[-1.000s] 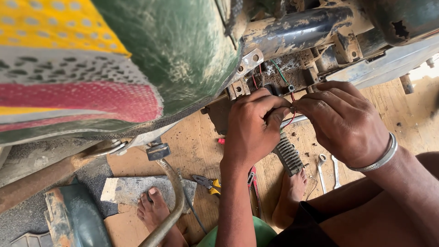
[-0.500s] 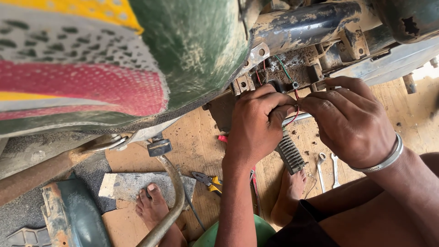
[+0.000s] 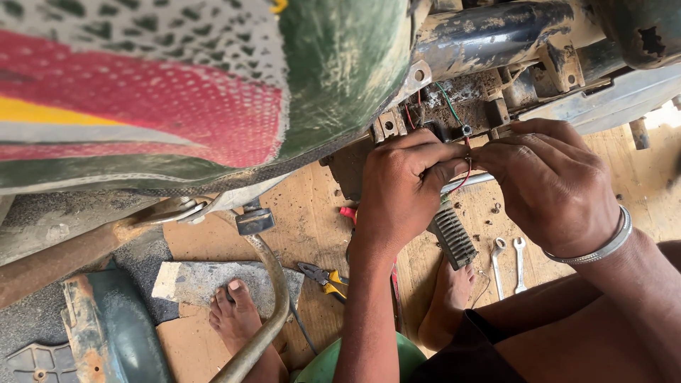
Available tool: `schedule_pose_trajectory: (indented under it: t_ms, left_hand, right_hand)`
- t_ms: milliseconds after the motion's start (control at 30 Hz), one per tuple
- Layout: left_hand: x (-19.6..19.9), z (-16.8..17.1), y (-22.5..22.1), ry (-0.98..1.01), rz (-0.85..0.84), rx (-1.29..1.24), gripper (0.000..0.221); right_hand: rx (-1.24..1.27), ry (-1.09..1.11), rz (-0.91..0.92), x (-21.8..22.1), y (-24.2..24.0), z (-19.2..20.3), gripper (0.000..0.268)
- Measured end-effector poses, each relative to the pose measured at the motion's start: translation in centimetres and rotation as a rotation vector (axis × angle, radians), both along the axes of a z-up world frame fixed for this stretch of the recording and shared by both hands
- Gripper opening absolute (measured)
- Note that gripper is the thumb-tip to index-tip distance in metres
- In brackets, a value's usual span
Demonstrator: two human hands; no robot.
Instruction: Connecting and repairing electrical wiring on a motorcycle chassis.
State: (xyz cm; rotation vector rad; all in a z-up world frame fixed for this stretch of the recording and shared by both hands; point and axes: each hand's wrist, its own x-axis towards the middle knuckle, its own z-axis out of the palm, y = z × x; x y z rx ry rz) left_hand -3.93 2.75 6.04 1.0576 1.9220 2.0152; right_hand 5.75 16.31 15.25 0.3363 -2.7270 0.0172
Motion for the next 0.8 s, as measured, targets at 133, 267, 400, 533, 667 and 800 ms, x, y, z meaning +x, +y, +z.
schedule_pose_trajectory:
  t_ms: [133,267,400,533,667,800]
  left_hand:
    - [-0.19,0.15,-0.18,-0.026,-0.018,-0.02,0.023]
    - [-0.29,-0.35,-0.37,-0.022,-0.067,-0.019,0.028]
    - [-0.51,0.1,-0.78,-0.04,-0.098,-0.016,0.034]
    - [-0.58,-0.65,-0.82,0.015,-0.093,0.028,0.041]
    - [-0.57,-0.56,-0.79,-0.005,-0.091,0.046,0.04]
    - [-0.52,-0.28,-0.78,-0.064,-0.084,0.034,0.033]
  right_hand:
    - [-0.01,-0.014,-0.01,-0.11,-0.19,0.09,0.024]
    - [-0.027,-0.028,-0.032,-0.22,-0.35,0.06,0.019]
    - [-0.025,-0.031,-0.046,-0.24,-0.24,-0.11,0.018]
    - [-0.037,-0.043,-0.032,-0.27,-0.01,-0.31,0.018]
    - [-0.043,-0.045,-0.032,-0.37,-0.14,-0.12,0.02]
    - [-0.055,-0.031,-0.034,-0.3,-0.01,-0.22,0.018]
